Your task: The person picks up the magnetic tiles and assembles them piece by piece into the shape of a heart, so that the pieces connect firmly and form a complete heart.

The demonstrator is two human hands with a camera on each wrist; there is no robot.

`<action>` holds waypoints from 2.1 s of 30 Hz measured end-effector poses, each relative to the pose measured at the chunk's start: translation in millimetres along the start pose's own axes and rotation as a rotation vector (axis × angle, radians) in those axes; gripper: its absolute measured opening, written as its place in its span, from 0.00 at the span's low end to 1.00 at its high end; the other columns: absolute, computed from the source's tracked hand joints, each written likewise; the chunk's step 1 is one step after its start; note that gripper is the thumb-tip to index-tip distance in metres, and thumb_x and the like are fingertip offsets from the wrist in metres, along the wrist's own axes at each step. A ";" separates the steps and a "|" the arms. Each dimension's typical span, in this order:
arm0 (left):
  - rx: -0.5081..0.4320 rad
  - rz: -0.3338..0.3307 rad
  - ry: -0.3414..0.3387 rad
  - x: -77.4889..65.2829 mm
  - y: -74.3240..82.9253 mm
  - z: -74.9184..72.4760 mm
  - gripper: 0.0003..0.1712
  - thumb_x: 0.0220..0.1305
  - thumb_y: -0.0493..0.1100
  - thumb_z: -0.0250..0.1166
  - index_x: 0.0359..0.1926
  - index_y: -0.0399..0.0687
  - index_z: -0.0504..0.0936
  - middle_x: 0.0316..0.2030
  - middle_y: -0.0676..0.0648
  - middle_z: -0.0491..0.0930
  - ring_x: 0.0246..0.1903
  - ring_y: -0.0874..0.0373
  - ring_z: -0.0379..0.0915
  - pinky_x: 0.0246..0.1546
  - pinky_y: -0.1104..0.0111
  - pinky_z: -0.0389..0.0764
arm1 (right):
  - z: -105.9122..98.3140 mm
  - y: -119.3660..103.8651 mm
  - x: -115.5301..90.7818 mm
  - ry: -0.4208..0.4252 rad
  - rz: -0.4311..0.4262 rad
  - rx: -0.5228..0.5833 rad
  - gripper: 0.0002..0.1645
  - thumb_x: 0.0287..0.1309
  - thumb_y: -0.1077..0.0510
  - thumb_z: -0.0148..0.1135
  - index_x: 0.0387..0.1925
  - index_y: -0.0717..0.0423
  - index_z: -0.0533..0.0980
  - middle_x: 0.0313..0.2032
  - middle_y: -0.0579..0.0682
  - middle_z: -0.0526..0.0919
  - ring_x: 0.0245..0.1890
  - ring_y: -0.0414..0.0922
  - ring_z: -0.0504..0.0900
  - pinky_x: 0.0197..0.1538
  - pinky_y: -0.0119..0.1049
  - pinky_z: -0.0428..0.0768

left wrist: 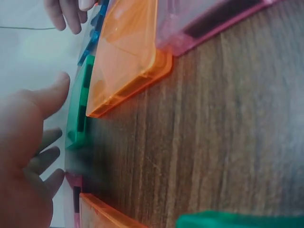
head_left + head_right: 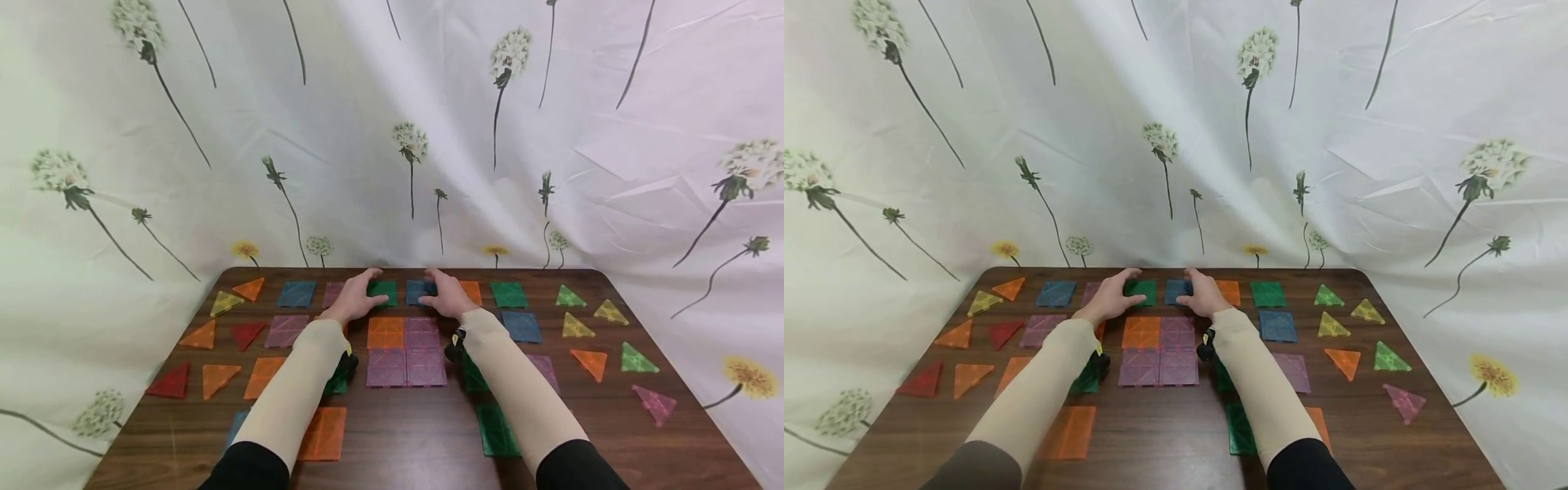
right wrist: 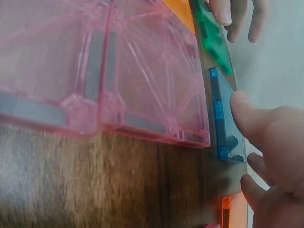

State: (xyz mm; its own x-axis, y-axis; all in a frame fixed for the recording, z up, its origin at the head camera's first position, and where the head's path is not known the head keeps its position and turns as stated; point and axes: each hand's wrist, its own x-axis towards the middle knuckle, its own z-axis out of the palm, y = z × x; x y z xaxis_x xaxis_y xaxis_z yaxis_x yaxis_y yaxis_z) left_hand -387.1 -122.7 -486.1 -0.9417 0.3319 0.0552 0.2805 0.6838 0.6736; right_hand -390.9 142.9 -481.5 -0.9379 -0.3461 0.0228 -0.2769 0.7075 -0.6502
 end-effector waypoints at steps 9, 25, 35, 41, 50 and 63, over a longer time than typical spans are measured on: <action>0.199 -0.003 -0.057 1.9 -0.3 1.6 0.41 0.75 0.48 0.68 0.81 0.50 0.61 0.75 0.39 0.68 0.74 0.38 0.63 0.71 0.42 0.67 | 4.9 -6.3 3.4 -0.073 -0.014 -0.191 0.46 0.70 0.58 0.70 0.80 0.64 0.58 0.76 0.63 0.67 0.74 0.60 0.69 0.72 0.54 0.71; 0.049 0.024 0.102 -0.8 -1.6 -4.3 0.33 0.67 0.39 0.75 0.70 0.40 0.76 0.64 0.36 0.70 0.62 0.38 0.70 0.63 0.46 0.76 | 8.3 0.4 5.0 0.083 -0.035 -0.161 0.43 0.59 0.58 0.79 0.72 0.62 0.71 0.67 0.67 0.69 0.68 0.62 0.69 0.67 0.54 0.74; -0.063 0.092 0.188 -9.8 7.1 -13.5 0.15 0.72 0.39 0.70 0.57 0.45 0.85 0.57 0.40 0.81 0.62 0.41 0.75 0.64 0.46 0.76 | -6.9 9.9 -1.5 0.262 -0.086 0.046 0.13 0.65 0.59 0.74 0.50 0.58 0.85 0.49 0.56 0.87 0.50 0.53 0.83 0.55 0.51 0.82; -0.137 0.114 0.204 -20.8 12.2 -18.6 0.12 0.72 0.42 0.70 0.54 0.49 0.87 0.55 0.45 0.84 0.56 0.46 0.78 0.60 0.49 0.79 | -15.1 1.9 -18.3 0.269 -0.102 0.146 0.09 0.68 0.57 0.72 0.46 0.55 0.86 0.47 0.53 0.88 0.45 0.51 0.83 0.51 0.49 0.83; -0.211 0.170 0.174 -40.4 21.2 -22.3 0.11 0.71 0.42 0.71 0.53 0.51 0.88 0.52 0.48 0.86 0.52 0.50 0.80 0.54 0.53 0.82 | -25.3 -10.4 -46.2 0.197 -0.115 0.196 0.10 0.69 0.55 0.71 0.49 0.51 0.85 0.48 0.49 0.88 0.46 0.48 0.82 0.52 0.47 0.82; -0.229 0.197 0.147 -54.8 24.0 -22.1 0.12 0.71 0.40 0.71 0.53 0.52 0.87 0.51 0.47 0.85 0.51 0.50 0.80 0.54 0.51 0.82 | -26.7 -21.6 -56.8 0.190 -0.220 0.157 0.09 0.69 0.59 0.70 0.49 0.50 0.83 0.50 0.49 0.87 0.52 0.50 0.82 0.57 0.54 0.82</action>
State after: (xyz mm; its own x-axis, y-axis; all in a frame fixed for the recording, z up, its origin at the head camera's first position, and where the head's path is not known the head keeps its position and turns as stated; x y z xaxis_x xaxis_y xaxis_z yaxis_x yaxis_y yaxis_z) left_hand -332.9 -138.9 -456.6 -0.8949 0.3348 0.2953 0.4265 0.4463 0.7867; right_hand -337.2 163.7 -448.5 -0.8855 -0.3485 0.3072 -0.4553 0.5195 -0.7231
